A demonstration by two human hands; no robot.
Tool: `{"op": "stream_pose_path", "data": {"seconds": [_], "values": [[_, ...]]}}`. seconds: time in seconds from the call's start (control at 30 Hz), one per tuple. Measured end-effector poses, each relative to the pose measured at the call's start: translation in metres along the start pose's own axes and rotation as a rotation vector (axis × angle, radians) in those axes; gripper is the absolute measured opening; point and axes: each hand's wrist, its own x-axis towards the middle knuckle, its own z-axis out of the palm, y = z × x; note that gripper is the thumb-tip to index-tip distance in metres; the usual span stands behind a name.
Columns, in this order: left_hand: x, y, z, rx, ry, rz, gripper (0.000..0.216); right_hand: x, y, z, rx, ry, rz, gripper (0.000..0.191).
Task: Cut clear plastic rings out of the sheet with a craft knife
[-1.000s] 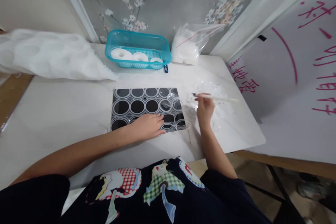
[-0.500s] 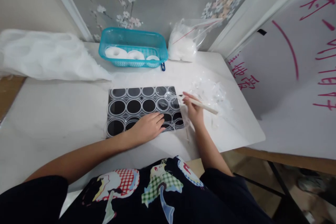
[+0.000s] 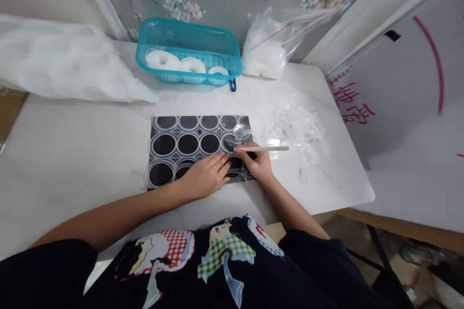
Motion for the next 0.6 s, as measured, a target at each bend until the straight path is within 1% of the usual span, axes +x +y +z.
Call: {"op": "stream_pose_path", "data": {"seconds": [0.17,0.27,0.4,0.5,0.53,0.6], "values": [[0.000,0.001,0.001,0.014,-0.024,-0.004,0.042,0.002,-0.003,0.000,-0.073,-0.040,-0.062,0.022],[0.000,0.001,0.000,0.028,-0.027,0.004,0.044,0.002,-0.003,-0.002,-0.172,-0.058,-0.178,0.022],[0.001,0.001,-0.001,-0.012,-0.047,-0.024,0.046,-0.010,0.001,0.004,-0.362,-0.099,-0.357,0.021],[0.001,0.001,-0.003,-0.083,-0.080,-0.049,0.049,-0.014,0.005,0.009,-0.471,-0.165,-0.406,0.021],[0.001,0.001,-0.003,-0.106,-0.094,-0.056,0.049,-0.009,0.004,0.007,-0.481,-0.148,-0.409,0.020],[0.000,0.001,-0.005,-0.126,-0.111,-0.069,0.049,0.011,0.002,-0.008,-0.486,-0.003,-0.386,0.019]]}}
